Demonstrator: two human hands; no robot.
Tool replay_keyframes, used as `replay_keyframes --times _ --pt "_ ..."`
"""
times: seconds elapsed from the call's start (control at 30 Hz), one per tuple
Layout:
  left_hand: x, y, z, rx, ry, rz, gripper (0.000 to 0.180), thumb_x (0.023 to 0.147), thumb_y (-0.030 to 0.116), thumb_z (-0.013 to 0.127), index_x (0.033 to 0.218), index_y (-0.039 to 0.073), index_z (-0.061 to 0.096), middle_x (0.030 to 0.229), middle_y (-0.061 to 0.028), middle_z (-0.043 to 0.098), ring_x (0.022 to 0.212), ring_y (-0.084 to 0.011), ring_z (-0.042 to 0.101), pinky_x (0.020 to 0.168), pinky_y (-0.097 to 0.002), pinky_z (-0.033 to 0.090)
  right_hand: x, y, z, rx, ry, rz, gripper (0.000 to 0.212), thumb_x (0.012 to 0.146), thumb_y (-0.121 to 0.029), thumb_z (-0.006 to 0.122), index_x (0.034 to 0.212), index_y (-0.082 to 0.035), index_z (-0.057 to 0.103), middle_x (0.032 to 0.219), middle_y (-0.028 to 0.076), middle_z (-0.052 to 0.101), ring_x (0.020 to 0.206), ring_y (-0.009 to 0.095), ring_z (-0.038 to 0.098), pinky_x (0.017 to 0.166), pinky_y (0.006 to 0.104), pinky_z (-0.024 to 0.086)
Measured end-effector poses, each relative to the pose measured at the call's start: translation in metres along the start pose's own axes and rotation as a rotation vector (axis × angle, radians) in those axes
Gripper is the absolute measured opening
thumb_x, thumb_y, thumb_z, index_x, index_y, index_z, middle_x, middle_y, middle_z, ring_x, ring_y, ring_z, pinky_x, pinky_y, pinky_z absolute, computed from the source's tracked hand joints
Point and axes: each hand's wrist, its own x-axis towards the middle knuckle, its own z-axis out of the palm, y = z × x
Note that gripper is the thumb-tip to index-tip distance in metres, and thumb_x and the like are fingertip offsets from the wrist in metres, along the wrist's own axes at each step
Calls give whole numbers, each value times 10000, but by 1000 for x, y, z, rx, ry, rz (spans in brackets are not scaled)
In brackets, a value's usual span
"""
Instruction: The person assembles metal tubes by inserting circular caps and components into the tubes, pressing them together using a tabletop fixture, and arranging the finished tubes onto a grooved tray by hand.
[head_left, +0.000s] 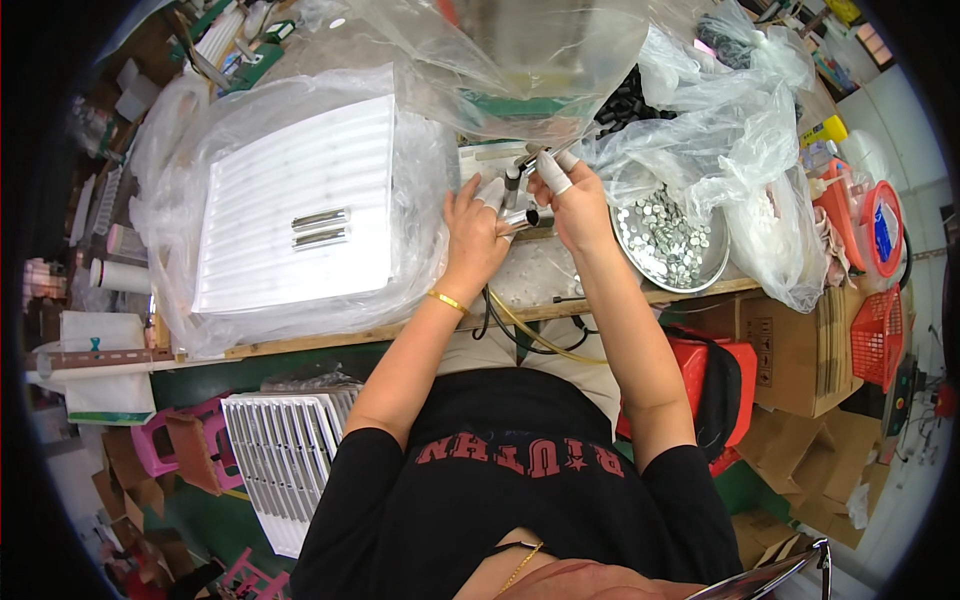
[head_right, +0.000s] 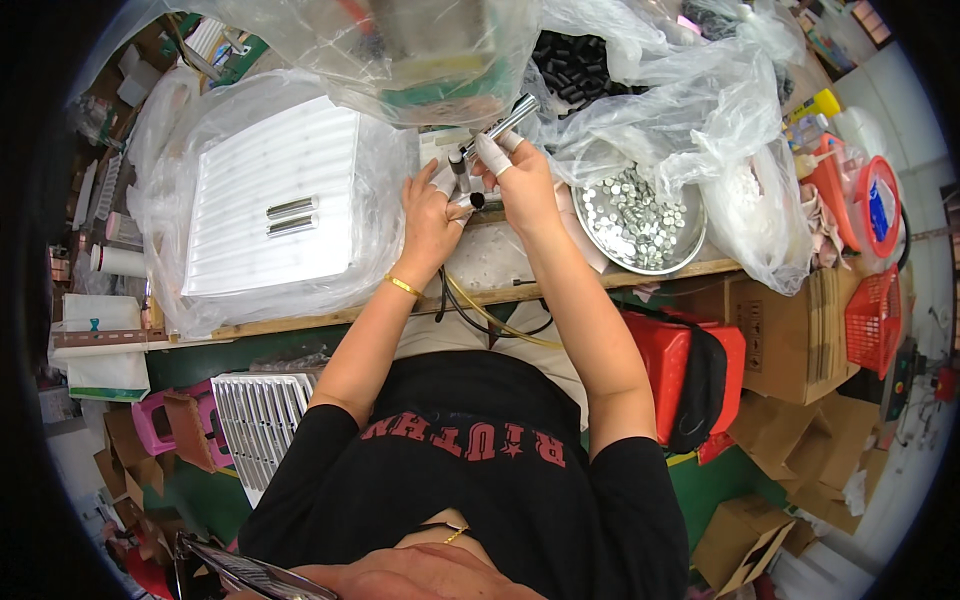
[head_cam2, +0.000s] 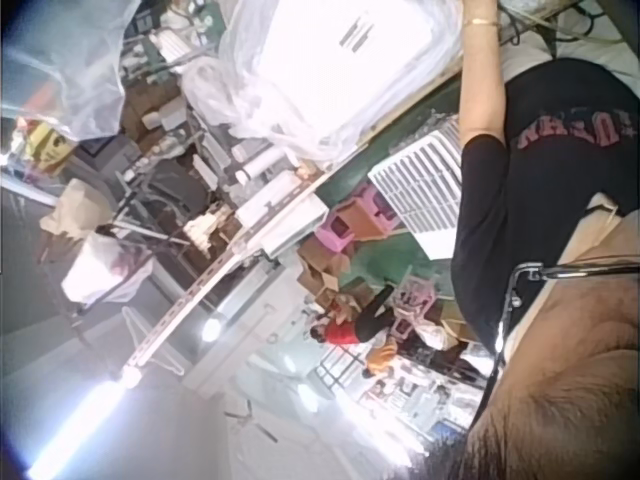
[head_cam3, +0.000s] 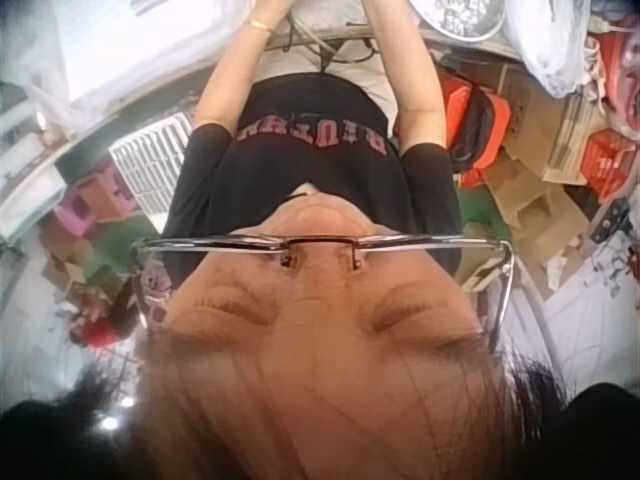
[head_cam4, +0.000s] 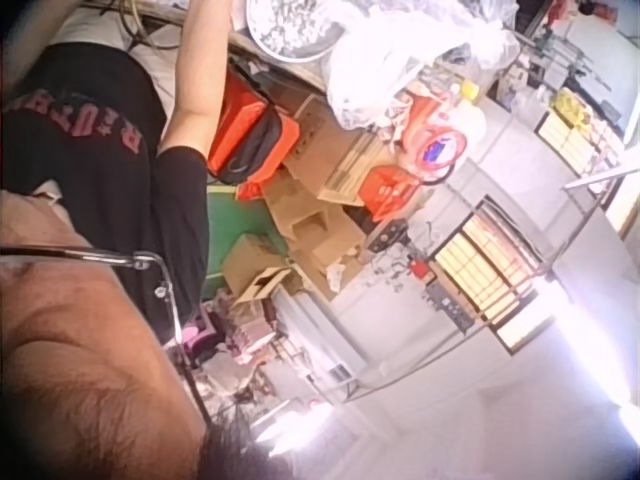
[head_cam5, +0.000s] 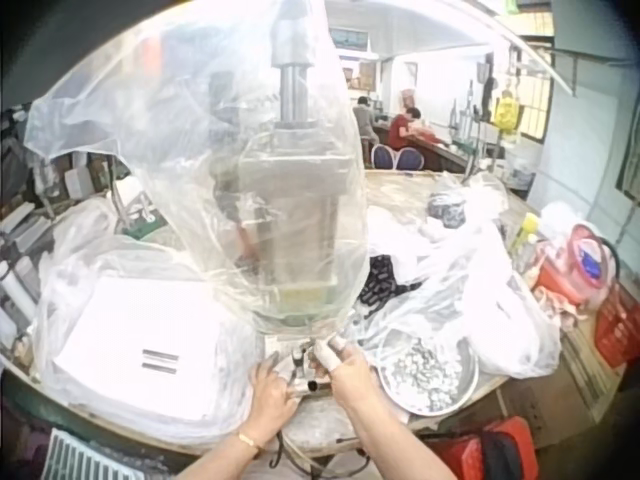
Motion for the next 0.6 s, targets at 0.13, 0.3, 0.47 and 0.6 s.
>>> replay_keyframes --times 0.13,0.3,0.47,0.6 --pt "0 3 -2 7 -10 24 138 628 45 671 618 -19 549 821 -192 562 1212 -381 419 1002 -622 218 -14 0 8 -140 83 -144 219 857 -157 649 997 6 606 810 9 615 652 73 545 554 189 395" --pt "-1 2 2 32 7 63 132 618 45 675 608 -7 554 801 -184 553 1216 -373 420 1007 -622 216 -15 -15 8 -827 -39 -593 230 770 -112 687 961 5 632 756 67 611 640 177 574 569 301 444" --pt "-2 1 2 36 6 51 100 624 23 657 664 -24 578 852 -198 570 1242 -374 397 1004 -634 217 -12 -35 16 -1295 -124 -523 179 734 -143 687 810 9 627 728 161 597 677 342 579 596 406 454" --pt "-8 6 -12 89 -59 34 301 631 16 649 917 -73 610 1024 -240 564 1267 -384 364 1007 -639 209 -12 -22 7 -1385 -204 -372 225 735 -193 694 710 5 589 708 169 584 703 366 572 629 448 444"
